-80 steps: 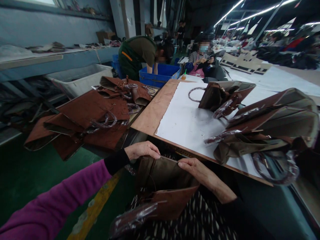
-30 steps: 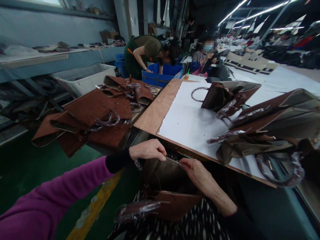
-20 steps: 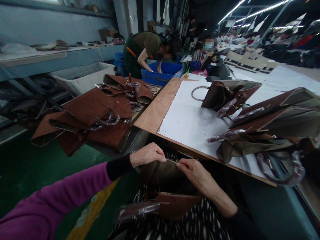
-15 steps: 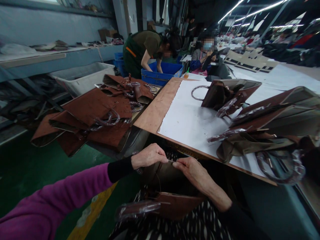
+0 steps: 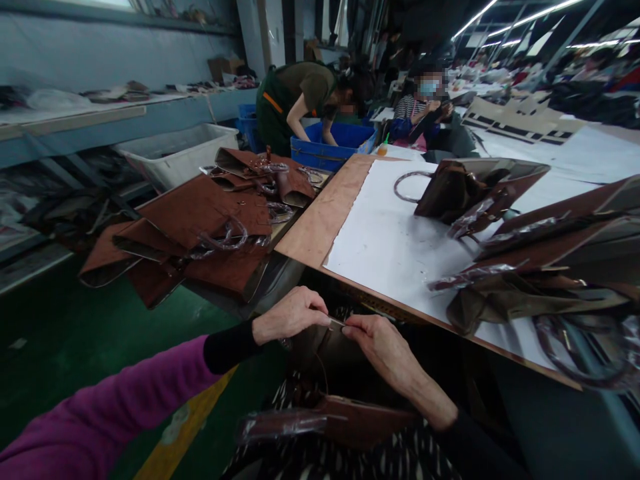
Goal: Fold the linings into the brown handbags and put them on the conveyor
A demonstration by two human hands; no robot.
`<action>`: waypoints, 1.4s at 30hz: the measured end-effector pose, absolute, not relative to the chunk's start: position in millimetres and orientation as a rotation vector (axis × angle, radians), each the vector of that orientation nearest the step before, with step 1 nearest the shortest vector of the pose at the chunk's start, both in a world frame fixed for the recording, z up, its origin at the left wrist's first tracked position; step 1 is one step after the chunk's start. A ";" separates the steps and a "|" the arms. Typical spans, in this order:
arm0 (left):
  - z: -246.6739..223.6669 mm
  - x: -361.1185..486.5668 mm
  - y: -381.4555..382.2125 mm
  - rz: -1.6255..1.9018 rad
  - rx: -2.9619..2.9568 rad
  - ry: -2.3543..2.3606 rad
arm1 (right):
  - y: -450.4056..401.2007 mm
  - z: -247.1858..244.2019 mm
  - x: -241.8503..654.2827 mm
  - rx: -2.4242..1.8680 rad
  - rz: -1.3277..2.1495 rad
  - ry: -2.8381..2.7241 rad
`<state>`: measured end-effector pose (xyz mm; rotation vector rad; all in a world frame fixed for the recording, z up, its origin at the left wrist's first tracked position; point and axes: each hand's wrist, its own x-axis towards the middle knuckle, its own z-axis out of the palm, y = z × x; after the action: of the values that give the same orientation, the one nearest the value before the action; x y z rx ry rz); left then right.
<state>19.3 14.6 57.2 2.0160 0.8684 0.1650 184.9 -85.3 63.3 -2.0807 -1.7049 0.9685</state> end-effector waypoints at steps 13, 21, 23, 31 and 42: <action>51.1 22.4 5.3 0.208 1.947 0.855 | -80.0 70.0 173.6 -2.011 0.973 -1.818; 50.2 4.8 10.0 0.178 1.923 0.846 | -83.2 63.0 179.5 -2.010 1.001 -1.782; 51.7 4.4 8.5 0.190 1.927 0.861 | -84.2 62.9 178.8 -1.989 1.014 -1.782; 55.6 4.0 10.7 0.126 1.788 0.881 | -94.7 73.2 213.2 -2.078 1.158 -1.706; 58.7 7.8 5.2 0.103 1.873 0.685 | -150.8 63.9 245.6 -2.158 1.258 -1.500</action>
<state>7.8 5.2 58.7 1.8733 0.6852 0.1031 245.6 -150.8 63.9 -2.1583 -1.4995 1.2584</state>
